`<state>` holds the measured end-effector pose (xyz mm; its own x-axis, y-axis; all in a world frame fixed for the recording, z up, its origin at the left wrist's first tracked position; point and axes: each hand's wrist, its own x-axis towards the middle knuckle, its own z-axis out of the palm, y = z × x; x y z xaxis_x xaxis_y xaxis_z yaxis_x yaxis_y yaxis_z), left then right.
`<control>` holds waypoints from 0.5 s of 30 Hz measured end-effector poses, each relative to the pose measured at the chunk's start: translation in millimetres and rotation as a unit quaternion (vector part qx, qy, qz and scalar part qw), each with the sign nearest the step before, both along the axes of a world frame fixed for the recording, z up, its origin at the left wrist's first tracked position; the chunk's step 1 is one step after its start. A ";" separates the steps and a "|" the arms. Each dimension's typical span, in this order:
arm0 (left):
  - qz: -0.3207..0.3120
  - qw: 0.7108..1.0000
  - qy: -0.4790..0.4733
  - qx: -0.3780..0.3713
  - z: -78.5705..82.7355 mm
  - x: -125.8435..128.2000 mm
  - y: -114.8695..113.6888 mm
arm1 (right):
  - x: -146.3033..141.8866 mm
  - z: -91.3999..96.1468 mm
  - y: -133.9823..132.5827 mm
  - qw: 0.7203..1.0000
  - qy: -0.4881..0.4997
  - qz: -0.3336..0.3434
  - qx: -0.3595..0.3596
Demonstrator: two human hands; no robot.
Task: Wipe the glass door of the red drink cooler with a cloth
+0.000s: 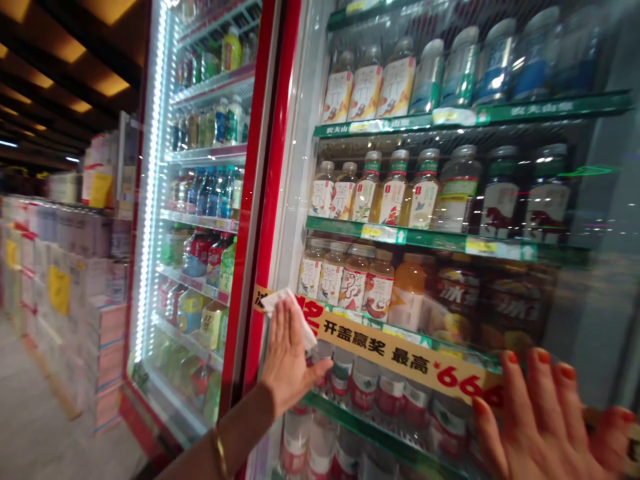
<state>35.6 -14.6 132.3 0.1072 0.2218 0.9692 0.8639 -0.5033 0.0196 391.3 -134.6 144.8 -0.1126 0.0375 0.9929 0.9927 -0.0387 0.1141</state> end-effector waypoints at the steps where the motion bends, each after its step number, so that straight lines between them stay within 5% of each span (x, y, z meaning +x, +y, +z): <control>1: 0.012 0.999 -0.031 -0.010 8.3 -8.5 3.9 | -2.1 1.2 -1.2 1.000 -0.010 -0.001 -0.002; 5: 0.019 0.994 -0.107 -0.009 43.8 -0.5 5.3 | -9.4 5.1 -8.3 0.999 0.028 0.012 -0.016; 7: -0.002 0.999 -0.035 0.012 37.7 17.4 -2.3 | -10.8 6.3 -12.2 0.998 0.049 0.018 -0.031; 11: -0.040 0.980 0.185 0.058 -5.5 17.4 -17.1 | -8.0 7.9 -16.2 0.998 0.022 0.026 -0.054; 13: -0.042 0.982 0.182 0.034 -9.0 -2.1 -17.4 | -5.3 7.8 -16.5 0.998 0.010 0.035 -0.056; 15: -0.048 0.994 0.093 -0.012 8.0 -17.5 -12.0 | -3.0 6.7 -16.8 0.998 0.008 0.043 -0.054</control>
<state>18.1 -26.6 140.3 0.3052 0.2255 0.9252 0.8022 -0.5843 -0.1223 388.4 -151.5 151.5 -0.1050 0.1352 0.9852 0.9935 0.0578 0.0980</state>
